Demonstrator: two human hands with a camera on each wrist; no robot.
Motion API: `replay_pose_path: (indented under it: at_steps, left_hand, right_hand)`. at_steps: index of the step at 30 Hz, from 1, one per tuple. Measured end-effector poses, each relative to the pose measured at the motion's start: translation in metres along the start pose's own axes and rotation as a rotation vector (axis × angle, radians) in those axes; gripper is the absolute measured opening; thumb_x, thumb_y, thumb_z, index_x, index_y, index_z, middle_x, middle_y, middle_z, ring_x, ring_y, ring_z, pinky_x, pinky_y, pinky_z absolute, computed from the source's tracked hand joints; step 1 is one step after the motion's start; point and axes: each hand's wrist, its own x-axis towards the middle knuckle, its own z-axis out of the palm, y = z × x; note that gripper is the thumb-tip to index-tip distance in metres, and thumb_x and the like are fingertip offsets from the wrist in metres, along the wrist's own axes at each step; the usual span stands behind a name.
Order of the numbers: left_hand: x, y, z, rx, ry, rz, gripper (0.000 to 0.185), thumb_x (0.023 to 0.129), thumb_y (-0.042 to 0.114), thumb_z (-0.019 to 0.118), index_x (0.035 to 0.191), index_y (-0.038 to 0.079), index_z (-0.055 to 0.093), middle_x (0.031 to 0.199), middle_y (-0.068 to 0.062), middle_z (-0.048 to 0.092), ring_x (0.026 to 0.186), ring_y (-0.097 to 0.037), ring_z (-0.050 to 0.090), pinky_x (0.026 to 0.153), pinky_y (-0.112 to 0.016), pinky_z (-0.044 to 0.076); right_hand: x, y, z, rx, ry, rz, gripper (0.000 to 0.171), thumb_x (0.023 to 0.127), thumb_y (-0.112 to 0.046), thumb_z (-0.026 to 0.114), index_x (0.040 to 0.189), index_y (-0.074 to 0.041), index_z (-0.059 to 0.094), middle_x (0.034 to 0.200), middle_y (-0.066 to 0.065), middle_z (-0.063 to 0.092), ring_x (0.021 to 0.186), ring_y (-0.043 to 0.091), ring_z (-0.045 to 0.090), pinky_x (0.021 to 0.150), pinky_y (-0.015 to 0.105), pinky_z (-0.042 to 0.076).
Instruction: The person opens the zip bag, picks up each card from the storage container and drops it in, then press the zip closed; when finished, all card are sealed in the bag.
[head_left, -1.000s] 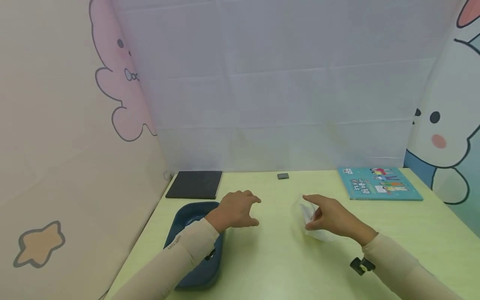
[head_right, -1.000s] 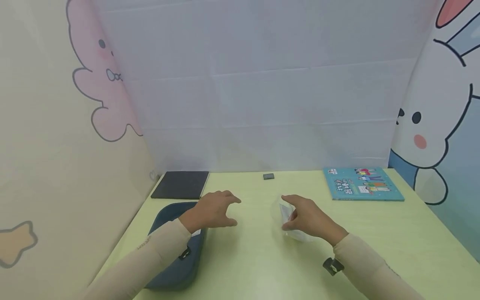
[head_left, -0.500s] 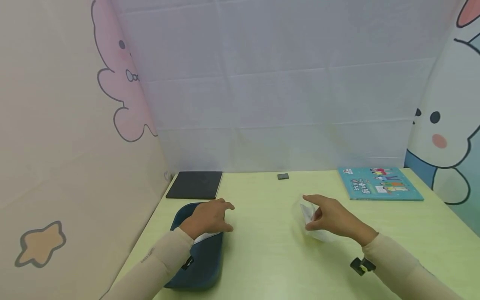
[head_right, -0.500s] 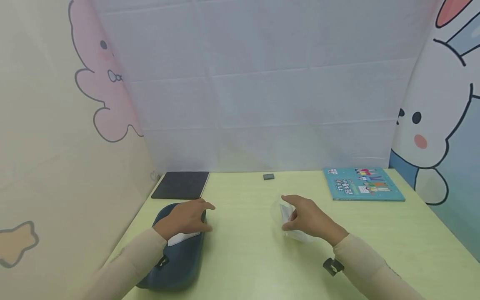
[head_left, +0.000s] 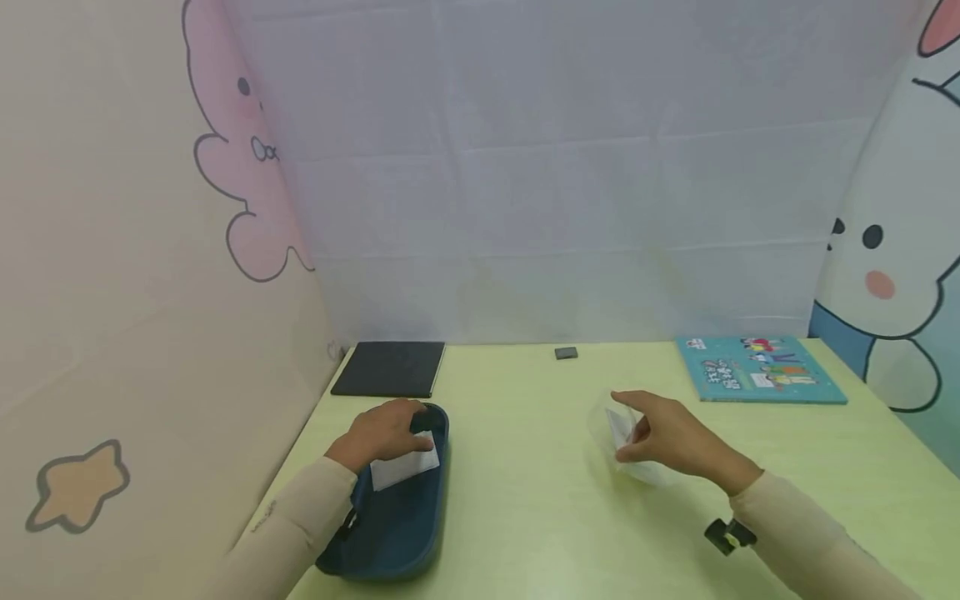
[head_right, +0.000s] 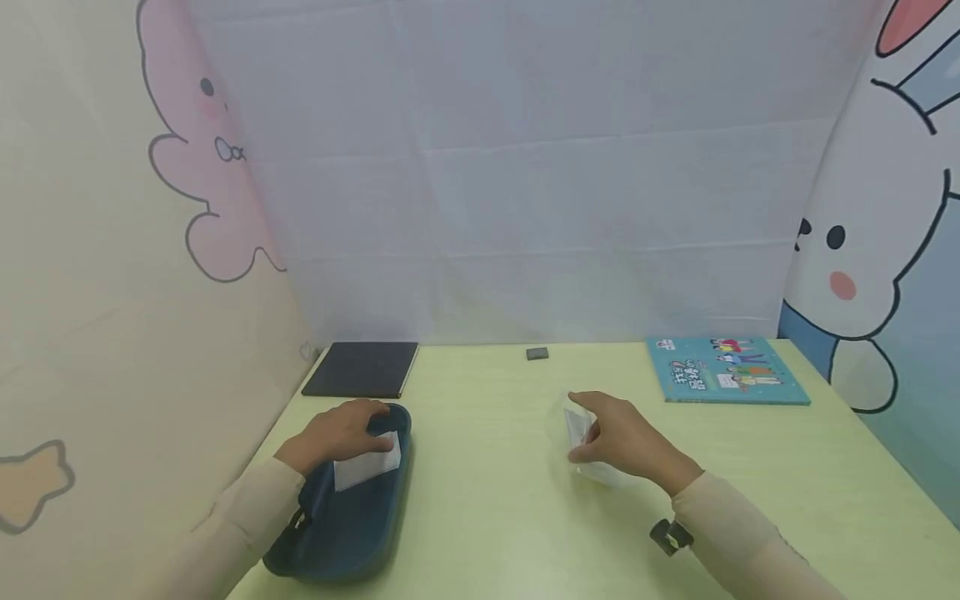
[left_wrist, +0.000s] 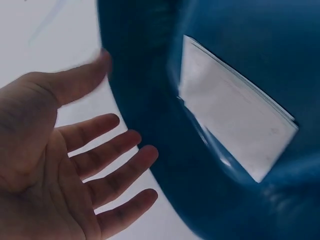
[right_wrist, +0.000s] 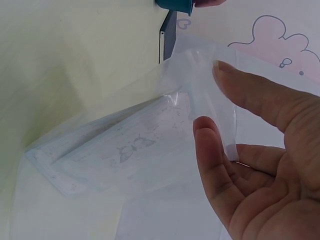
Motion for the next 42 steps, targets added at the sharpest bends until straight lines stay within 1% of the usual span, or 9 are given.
replay_pose_path:
  at_steps: [3, 8, 13, 17, 22, 27, 31, 35, 42]
  left_hand:
    - [0.002, -0.003, 0.001, 0.043, -0.032, -0.033, 0.064, 0.070, 0.040, 0.074, 0.124, 0.011, 0.053, 0.123, -0.009, 0.050, 0.110, -0.029, 0.049, 0.083, -0.048, 0.041]
    - [0.003, -0.013, 0.016, 0.085, -0.097, -0.083, 0.077, 0.059, 0.044, 0.081, 0.122, 0.011, 0.054, 0.114, -0.011, 0.051, 0.100, -0.029, 0.052, 0.078, -0.050, 0.042]
    - [0.003, -0.018, 0.026, 0.116, -0.167, -0.134, 0.084, 0.053, 0.047, 0.083, 0.124, 0.015, 0.052, 0.106, -0.007, 0.051, 0.086, -0.024, 0.051, 0.075, -0.051, 0.041]
    - [0.003, -0.020, 0.029, 0.141, -0.204, -0.153, 0.092, 0.049, 0.049, 0.084, 0.127, 0.014, 0.049, 0.108, -0.006, 0.050, 0.091, -0.027, 0.051, 0.079, -0.052, 0.040]
    - [0.000, -0.023, 0.030, 0.161, -0.178, -0.152, 0.099, 0.044, 0.045, 0.087, 0.127, 0.009, 0.048, 0.111, -0.008, 0.049, 0.095, -0.027, 0.052, 0.081, -0.050, 0.041]
    - [-0.001, -0.024, 0.029, 0.190, -0.151, -0.135, 0.075, 0.045, 0.038, 0.089, 0.105, 0.005, 0.058, 0.093, -0.006, 0.049, 0.078, -0.023, 0.052, 0.073, -0.047, 0.044]
    - [0.000, -0.026, 0.031, 0.240, -0.119, -0.103, 0.058, 0.048, 0.036, 0.088, 0.091, 0.007, 0.062, 0.084, -0.003, 0.049, 0.071, -0.020, 0.051, 0.069, -0.044, 0.046]
    - [0.002, -0.027, 0.033, 0.251, -0.110, -0.091, 0.054, 0.050, 0.036, 0.087, 0.089, 0.008, 0.063, 0.084, -0.003, 0.051, 0.069, -0.019, 0.051, 0.069, -0.044, 0.046]
    - [0.003, -0.031, 0.033, 0.219, -0.118, -0.089, 0.051, 0.051, 0.035, 0.087, 0.089, 0.009, 0.063, 0.086, -0.003, 0.051, 0.070, -0.020, 0.050, 0.068, -0.044, 0.045]
  right_hand:
    - [0.000, 0.001, 0.000, 0.000, 0.003, -0.003, 0.086, 0.067, -0.026, 0.079, 0.137, -0.003, 0.034, 0.084, 0.002, 0.059, 0.070, 0.011, 0.057, 0.059, 0.028, 0.046]
    - [-0.001, 0.001, 0.002, 0.006, -0.001, -0.004, 0.085, 0.068, -0.023, 0.079, 0.137, -0.004, 0.034, 0.085, 0.002, 0.059, 0.070, 0.012, 0.057, 0.059, 0.027, 0.047]
    - [-0.001, 0.001, 0.002, 0.002, -0.001, -0.019, 0.085, 0.067, -0.025, 0.079, 0.137, -0.003, 0.035, 0.083, 0.002, 0.060, 0.070, 0.011, 0.058, 0.059, 0.027, 0.047]
    - [-0.001, 0.001, 0.002, 0.007, -0.002, -0.021, 0.085, 0.067, -0.023, 0.079, 0.136, -0.003, 0.035, 0.083, 0.002, 0.060, 0.069, 0.010, 0.058, 0.060, 0.027, 0.047]
    - [0.000, 0.002, 0.003, 0.009, -0.005, -0.022, 0.084, 0.068, -0.023, 0.079, 0.136, -0.004, 0.035, 0.084, 0.002, 0.060, 0.069, 0.010, 0.057, 0.060, 0.027, 0.047]
    - [-0.001, 0.003, 0.002, 0.008, -0.007, -0.010, 0.084, 0.068, -0.026, 0.078, 0.137, -0.005, 0.035, 0.083, 0.001, 0.059, 0.070, 0.011, 0.057, 0.060, 0.027, 0.046]
    - [-0.003, 0.004, 0.003, 0.024, -0.010, -0.008, 0.085, 0.068, -0.026, 0.078, 0.137, -0.005, 0.034, 0.081, -0.001, 0.059, 0.071, 0.012, 0.057, 0.060, 0.027, 0.046]
    - [-0.004, 0.004, 0.004, 0.029, -0.011, -0.011, 0.085, 0.069, -0.026, 0.078, 0.138, -0.006, 0.033, 0.079, -0.003, 0.059, 0.070, 0.012, 0.057, 0.060, 0.027, 0.046]
    - [-0.002, 0.003, 0.004, 0.020, -0.013, -0.025, 0.084, 0.069, -0.026, 0.078, 0.138, -0.005, 0.033, 0.080, -0.002, 0.059, 0.070, 0.011, 0.057, 0.060, 0.027, 0.046]
